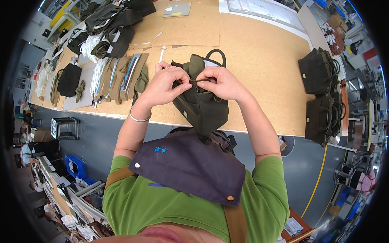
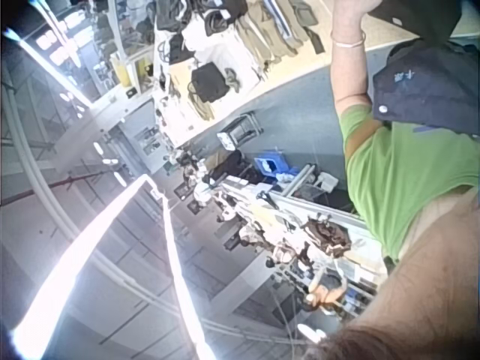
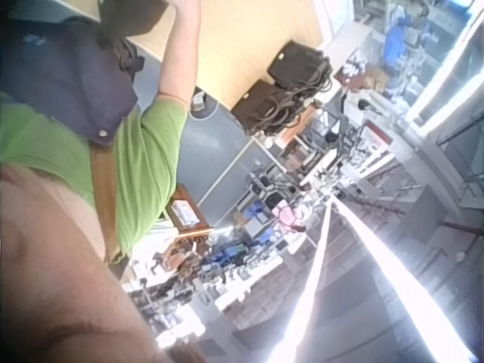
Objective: The recorder is shown assembling a small green leather bag, checking components, and preparing the hardware.
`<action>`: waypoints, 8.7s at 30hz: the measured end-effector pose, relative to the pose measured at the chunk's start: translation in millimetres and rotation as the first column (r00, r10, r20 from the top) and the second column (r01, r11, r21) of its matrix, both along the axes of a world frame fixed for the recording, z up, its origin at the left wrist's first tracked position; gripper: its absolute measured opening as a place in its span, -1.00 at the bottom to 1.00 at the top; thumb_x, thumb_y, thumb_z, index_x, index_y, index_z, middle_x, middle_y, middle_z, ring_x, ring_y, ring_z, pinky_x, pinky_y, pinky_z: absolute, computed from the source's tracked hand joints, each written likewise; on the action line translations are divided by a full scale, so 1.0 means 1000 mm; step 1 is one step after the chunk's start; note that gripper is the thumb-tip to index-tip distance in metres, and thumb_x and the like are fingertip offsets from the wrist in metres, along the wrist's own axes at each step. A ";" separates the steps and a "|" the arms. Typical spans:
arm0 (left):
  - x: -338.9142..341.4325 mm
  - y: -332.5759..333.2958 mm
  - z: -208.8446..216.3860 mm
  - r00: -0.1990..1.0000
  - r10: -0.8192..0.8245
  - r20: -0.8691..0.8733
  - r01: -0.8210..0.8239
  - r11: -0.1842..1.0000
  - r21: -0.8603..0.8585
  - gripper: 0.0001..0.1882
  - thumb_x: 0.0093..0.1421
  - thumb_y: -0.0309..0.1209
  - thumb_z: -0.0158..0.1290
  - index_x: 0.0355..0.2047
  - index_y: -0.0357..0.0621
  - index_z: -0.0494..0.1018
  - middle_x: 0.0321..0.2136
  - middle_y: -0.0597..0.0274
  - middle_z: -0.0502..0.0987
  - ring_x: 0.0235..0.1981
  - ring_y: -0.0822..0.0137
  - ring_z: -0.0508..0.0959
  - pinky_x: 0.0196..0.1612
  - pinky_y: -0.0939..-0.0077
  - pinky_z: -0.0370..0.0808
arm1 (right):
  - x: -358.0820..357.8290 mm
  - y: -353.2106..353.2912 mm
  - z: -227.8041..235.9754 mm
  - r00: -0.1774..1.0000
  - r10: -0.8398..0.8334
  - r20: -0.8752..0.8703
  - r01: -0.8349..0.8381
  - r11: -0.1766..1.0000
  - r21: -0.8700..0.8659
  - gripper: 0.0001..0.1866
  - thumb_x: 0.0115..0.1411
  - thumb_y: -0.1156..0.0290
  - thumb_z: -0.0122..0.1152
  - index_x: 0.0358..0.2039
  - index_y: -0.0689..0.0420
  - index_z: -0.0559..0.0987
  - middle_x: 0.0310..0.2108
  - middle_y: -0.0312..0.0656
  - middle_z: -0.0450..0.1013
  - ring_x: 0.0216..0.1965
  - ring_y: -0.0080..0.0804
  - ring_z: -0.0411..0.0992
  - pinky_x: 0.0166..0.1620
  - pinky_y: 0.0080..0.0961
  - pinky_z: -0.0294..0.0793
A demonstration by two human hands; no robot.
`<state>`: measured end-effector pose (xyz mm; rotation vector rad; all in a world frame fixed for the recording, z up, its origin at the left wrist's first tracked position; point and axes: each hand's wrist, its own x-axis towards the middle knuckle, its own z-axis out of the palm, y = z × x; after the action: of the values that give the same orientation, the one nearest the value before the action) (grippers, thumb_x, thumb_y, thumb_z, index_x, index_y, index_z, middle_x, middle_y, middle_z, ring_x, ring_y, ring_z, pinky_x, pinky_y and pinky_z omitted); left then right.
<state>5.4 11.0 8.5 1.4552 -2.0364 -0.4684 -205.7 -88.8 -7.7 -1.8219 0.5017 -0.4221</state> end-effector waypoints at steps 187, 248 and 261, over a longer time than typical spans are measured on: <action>0.003 0.009 0.006 0.996 0.042 -0.079 -0.030 0.989 0.146 -0.88 0.16 -0.35 0.18 -0.30 -0.02 0.62 -0.50 0.43 0.57 -0.34 0.46 0.43 -0.04 0.38 0.06 | 0.020 0.080 -0.021 0.869 -0.484 0.100 0.493 0.865 -0.091 -0.82 0.02 0.36 0.39 -0.57 0.17 0.60 -0.64 -0.26 0.54 -0.60 -0.50 0.51 -0.39 -0.58 0.48; -0.012 0.006 0.024 0.993 0.105 0.056 -0.114 0.971 0.209 -0.87 0.11 -0.30 0.21 -0.42 -0.04 0.54 -0.56 0.40 0.52 -0.49 0.44 0.35 0.02 0.39 0.02 | 0.013 0.037 -0.028 0.962 -0.238 0.137 0.194 0.942 0.275 -0.95 0.23 0.51 0.17 -0.35 0.20 0.54 -0.48 -0.51 0.40 -0.49 -0.85 0.24 -0.44 -0.78 0.22; 0.005 0.011 0.008 0.997 0.077 -0.025 -0.072 0.984 0.163 -0.89 0.16 -0.34 0.16 -0.33 -0.05 0.56 -0.50 0.38 0.53 -0.37 0.44 0.44 -0.01 0.38 0.02 | 0.004 0.061 -0.011 0.837 -0.417 0.353 0.546 0.628 -0.554 -0.80 0.01 0.31 0.37 -0.35 0.06 0.58 -0.34 -0.31 0.48 -0.38 -0.40 0.44 -0.25 -0.41 0.36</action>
<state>10.3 21.6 16.1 1.6039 -1.9498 -0.6340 -201.7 -27.3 -18.6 -2.2478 0.7877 -1.2721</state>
